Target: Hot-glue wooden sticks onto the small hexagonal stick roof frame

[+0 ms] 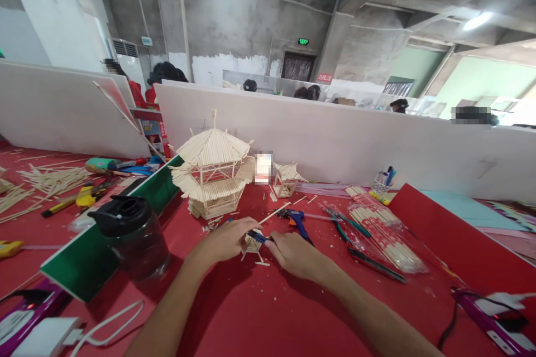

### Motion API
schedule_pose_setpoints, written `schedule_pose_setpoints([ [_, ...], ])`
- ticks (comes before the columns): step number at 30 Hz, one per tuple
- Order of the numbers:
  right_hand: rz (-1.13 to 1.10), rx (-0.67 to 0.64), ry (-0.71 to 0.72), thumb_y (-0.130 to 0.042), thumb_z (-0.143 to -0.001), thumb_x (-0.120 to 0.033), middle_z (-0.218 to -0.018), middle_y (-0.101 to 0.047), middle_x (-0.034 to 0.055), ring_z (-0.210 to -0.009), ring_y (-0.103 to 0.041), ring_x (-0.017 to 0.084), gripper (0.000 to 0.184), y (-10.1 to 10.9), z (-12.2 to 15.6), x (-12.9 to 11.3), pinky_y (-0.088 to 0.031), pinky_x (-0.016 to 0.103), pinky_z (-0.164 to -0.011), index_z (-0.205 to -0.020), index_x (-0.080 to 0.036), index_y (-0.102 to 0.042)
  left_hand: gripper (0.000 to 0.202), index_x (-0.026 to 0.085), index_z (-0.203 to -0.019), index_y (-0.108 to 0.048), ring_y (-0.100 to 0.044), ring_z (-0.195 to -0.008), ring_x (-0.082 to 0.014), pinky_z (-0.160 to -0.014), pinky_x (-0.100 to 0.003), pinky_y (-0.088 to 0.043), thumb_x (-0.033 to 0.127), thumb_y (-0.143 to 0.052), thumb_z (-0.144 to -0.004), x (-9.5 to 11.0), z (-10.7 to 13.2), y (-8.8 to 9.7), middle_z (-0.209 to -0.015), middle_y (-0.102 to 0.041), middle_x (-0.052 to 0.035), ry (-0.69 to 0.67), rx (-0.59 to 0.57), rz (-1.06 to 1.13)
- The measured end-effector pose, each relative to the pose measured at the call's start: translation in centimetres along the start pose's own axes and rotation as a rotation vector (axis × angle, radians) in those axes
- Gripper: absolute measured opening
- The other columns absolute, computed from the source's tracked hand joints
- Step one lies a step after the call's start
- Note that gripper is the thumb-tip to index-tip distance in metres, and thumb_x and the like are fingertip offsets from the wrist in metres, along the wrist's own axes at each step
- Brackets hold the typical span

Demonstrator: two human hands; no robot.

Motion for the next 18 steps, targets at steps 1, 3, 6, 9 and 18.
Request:
schedule_pose_setpoints([
  [1, 0.042, 0.007, 0.004, -0.020, -0.102, -0.044, -0.100, -0.070, 0.0162, -0.089, -0.067, 0.027, 0.051, 0.00, -0.09, -0.10, -0.043, 0.034, -0.081, -0.109, -0.014, -0.060, 0.058, 0.026, -0.117, -0.061, -0.060, -0.109, -0.0205, -0.091, -0.027, -0.045, -0.001, -0.046, -0.067, -0.05, -0.02, -0.04, -0.121, -0.063, -0.0021, -0.002, 0.004, -0.001],
  [3, 0.107, 0.021, 0.016, -0.019, -0.102, -0.042, -0.096, -0.071, 0.0165, -0.086, -0.068, 0.028, 0.051, 0.03, -0.24, -0.28, -0.044, 0.034, -0.078, -0.107, -0.013, -0.061, 0.056, 0.026, -0.119, -0.059, -0.060, -0.108, -0.0205, -0.091, -0.027, -0.045, 0.001, -0.047, -0.070, -0.08, -0.04, -0.07, -0.120, -0.063, -0.0024, -0.005, 0.014, 0.001],
  [6, 0.133, 0.023, 0.014, -0.018, -0.102, -0.042, -0.094, -0.072, 0.0169, -0.084, -0.069, 0.027, 0.054, 0.18, -0.40, -0.41, -0.044, 0.034, -0.076, -0.104, -0.013, -0.063, 0.053, 0.026, -0.120, -0.058, -0.060, -0.108, -0.0205, -0.090, -0.027, -0.045, 0.005, -0.049, -0.073, -0.03, -0.07, 0.00, -0.121, -0.062, -0.0028, -0.010, 0.028, 0.023],
  [9, 0.130, 0.007, 0.013, -0.018, -0.103, -0.043, -0.095, -0.072, 0.0181, -0.086, -0.069, 0.027, 0.056, 0.34, -0.50, -0.40, -0.045, 0.034, -0.076, -0.102, -0.012, -0.065, 0.052, 0.025, -0.120, -0.057, -0.060, -0.108, -0.0201, -0.091, -0.027, -0.045, 0.005, -0.048, -0.073, -0.04, -0.12, 0.02, -0.121, -0.062, -0.0035, -0.008, 0.030, 0.042],
  [18, 0.113, -0.014, 0.072, -0.017, -0.103, -0.041, -0.097, -0.071, 0.0179, -0.088, -0.068, 0.027, 0.056, 0.44, -1.02, 0.00, -0.044, 0.035, -0.080, -0.104, -0.012, -0.065, 0.051, 0.024, -0.116, -0.058, -0.062, -0.099, -0.0188, -0.085, -0.025, -0.045, 0.006, -0.048, -0.069, -0.26, -0.14, -0.04, -0.114, -0.064, -0.0030, 0.040, 0.029, 0.040],
])
Point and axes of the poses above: each hand's wrist, its own z-axis away from the middle knuckle, its own y-axis out of the back of the hand, x = y × z, the point moved 2 cm from there along -z, towards the middle knuckle
